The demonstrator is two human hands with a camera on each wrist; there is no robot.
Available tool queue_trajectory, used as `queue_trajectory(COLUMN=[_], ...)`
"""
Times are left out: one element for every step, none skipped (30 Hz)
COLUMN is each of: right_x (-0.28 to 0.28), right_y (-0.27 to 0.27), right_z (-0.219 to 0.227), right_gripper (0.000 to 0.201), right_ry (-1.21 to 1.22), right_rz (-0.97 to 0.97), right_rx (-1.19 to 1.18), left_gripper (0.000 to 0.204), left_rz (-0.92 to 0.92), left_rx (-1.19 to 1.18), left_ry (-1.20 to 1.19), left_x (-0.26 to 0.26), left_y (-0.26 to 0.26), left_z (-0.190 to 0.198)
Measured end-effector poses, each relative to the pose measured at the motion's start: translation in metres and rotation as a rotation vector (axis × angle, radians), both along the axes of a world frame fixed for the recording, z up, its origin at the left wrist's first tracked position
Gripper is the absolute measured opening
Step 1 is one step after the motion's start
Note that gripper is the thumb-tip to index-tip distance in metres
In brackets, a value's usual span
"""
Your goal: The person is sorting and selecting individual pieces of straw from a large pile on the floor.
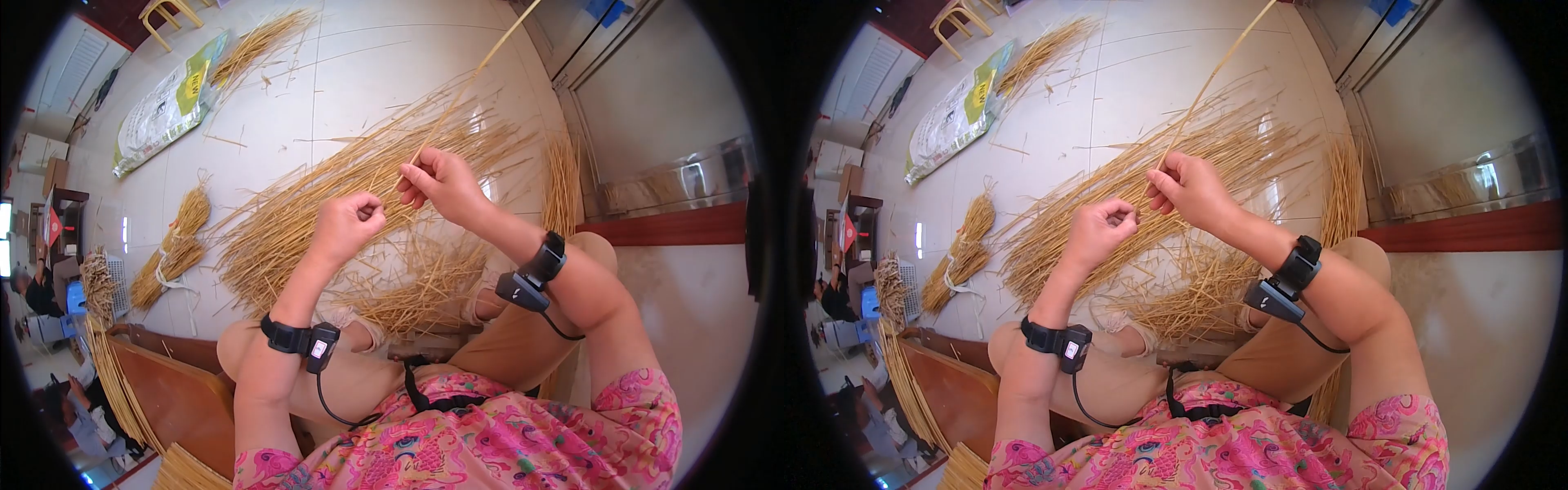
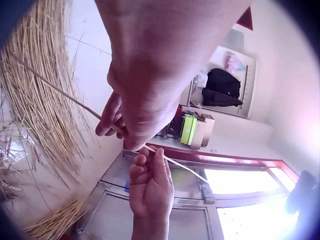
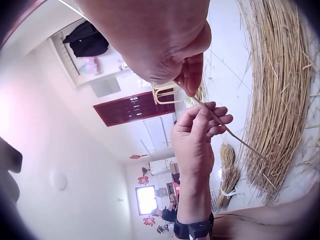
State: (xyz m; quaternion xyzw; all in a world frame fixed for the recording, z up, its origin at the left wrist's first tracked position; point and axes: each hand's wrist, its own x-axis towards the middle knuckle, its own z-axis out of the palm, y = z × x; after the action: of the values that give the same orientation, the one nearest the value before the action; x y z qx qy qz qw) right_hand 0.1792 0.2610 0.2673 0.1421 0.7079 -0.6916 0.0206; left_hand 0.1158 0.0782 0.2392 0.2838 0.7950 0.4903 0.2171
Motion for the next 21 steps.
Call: queue_trajectory(right_x=[-0.001,-0.001,0.0,0.0,0.001,0.001,0.001,0.001,0.001,0.001,0.001,0.001,0.0,0.001,0.001,0.001,0.001,0.002,0.001,0.001,0.001], right_y=[-0.001,-0.001,-0.001,-0.001,-0.001,-0.002,-0.001,-0.001,-0.001,-0.001,-0.001,-0.001,-0.001,0.0,0.0,0.001,0.001,0.002,0.001,0.001,0.0], right_z=[0.001,0.001,0.001,0.001,0.001,0.002,0.002,0.002,0.002,0.002,0.001,0.0,-0.001,-0.002,-0.002,-0.003,-0.004,-0.004,-0.006,-0.008,-0.009], right_gripper=[0.019,0.019,0.019,0.019,0.019,0.019,0.019,0.019,0.02,0.02,0.02,0.02,0.02,0.02,0.019,0.019,0.019,0.019,0.019,0.019,0.019], right_ry=[-0.001,-0.002,-0.004,-0.005,-0.005,-0.005,-0.003,-0.001,0.0,0.002,0.004,0.006,0.009,0.012,0.015,0.015,0.013,0.012,0.018,0.024,0.031], right_rz=[0.004,0.007,0.009,0.011,0.013,0.016,0.014,0.013,0.011,0.015,0.02,0.025,0.027,0.03,0.032,0.031,0.03,0.03,0.027,0.023,0.018], right_rx=[0.0,0.001,0.001,0.009,0.018,0.026,0.019,0.013,0.007,0.011,0.015,0.018,0.01,0.001,-0.007,-0.029,-0.051,-0.074,-0.08,-0.086,-0.091], left_gripper=[0.007,0.007,0.007,0.008,0.008,0.008,0.009,0.009,0.009,0.009,0.009,0.009,0.009,0.009,0.009,0.009,0.009,0.009,0.009,0.009,0.009], left_rz=[0.0,-0.006,-0.012,-0.018,-0.024,-0.028,-0.033,-0.029,-0.026,-0.023,-0.013,-0.002,0.009,0.014,0.019,0.023,0.025,0.027,0.029,0.063,0.098], left_rx=[-0.022,-0.045,-0.069,-0.092,-0.092,-0.092,-0.093,-0.071,-0.05,-0.028,-0.029,-0.03,-0.031,-0.008,0.015,0.038,0.04,0.041,0.043,0.035,0.028], left_ry=[0.07,0.131,0.191,0.252,0.268,0.283,0.299,0.293,0.287,0.281,0.26,0.239,0.219,0.112,0.006,-0.101,-0.116,-0.132,-0.149,-0.192,-0.235], left_x=[0.001,0.002,0.002,0.002,0.002,0.001,0.001,0.001,0.001,0.001,0.002,0.002,0.002,0.001,-0.001,-0.004,-0.005,-0.006,-0.007,-0.007,-0.007], left_y=[0.001,0.001,0.001,0.001,0.001,0.001,0.0,0.0,0.0,0.0,0.001,0.001,0.001,0.0,-0.002,-0.003,-0.003,-0.004,-0.003,-0.003,-0.002], left_z=[0.004,0.006,0.006,0.007,0.006,0.005,0.004,0.003,0.002,0.002,0.001,0.001,0.001,-0.003,-0.009,-0.011,-0.012,-0.013,-0.012,-0.009,-0.006])
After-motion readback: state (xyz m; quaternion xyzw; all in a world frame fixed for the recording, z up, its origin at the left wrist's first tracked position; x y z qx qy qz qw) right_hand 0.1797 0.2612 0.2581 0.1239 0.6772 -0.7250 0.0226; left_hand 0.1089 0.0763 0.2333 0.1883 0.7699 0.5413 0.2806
